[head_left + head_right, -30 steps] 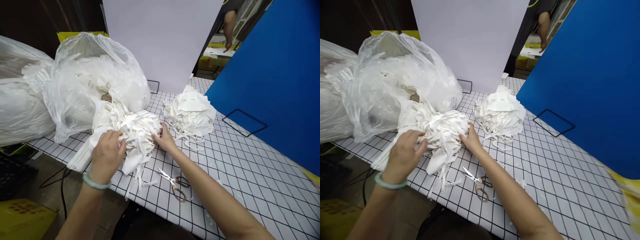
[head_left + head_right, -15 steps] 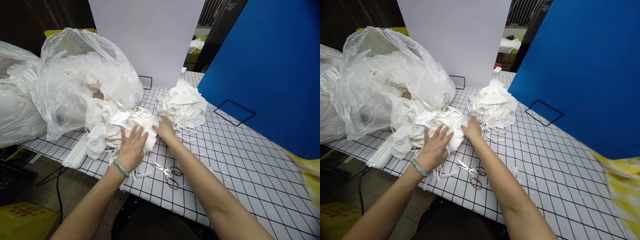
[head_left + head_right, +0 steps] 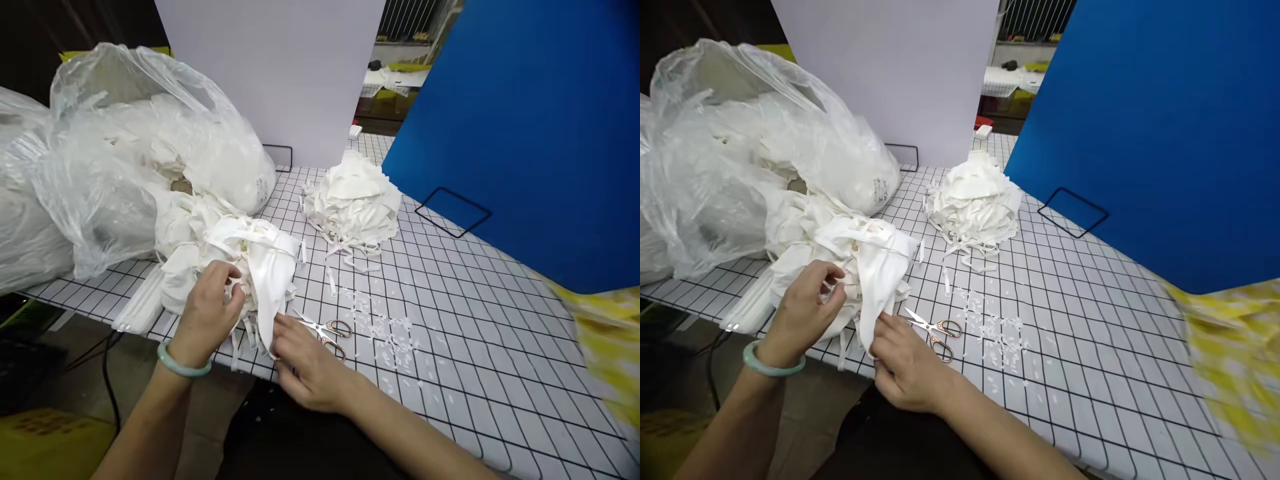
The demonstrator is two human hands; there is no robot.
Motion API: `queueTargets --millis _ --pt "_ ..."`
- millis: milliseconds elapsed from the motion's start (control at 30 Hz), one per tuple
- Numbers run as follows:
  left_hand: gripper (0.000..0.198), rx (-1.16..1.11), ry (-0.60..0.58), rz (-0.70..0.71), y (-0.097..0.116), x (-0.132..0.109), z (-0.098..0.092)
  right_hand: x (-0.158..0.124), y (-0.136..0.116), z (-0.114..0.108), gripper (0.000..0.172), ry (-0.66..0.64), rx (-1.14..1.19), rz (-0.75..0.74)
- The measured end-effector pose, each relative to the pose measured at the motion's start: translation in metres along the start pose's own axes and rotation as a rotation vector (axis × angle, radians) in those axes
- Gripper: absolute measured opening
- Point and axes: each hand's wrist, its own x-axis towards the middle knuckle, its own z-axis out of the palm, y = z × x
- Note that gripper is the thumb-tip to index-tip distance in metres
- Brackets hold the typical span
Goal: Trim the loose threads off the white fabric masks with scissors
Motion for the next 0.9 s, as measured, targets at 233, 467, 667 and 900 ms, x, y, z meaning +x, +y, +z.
queueTargets --millis 233,467,667,900 --pt "0.052 0.113 -0.295 0.340 0.012 -0.008 0.041 -0.027 -0.029 0.029 0.004 -0.358 -0.168 -0.061" --pt "0.022 0.234 -0.160 0.266 -0.003 0.030 0.040 -0.047 -0.031 0.030 0.009 -0.177 -0.121 0.027" --pt "0.016 0.200 0.350 0.112 -0.018 0.066 -0.026 -0.028 0.021 -0.014 0.019 0.344 -0.263 0.312" --pt "0.047 0.109 0.111 0.448 -0.014 0.042 0.035 0.050 0.091 -0.040 0.039 0.274 -0.259 0.327"
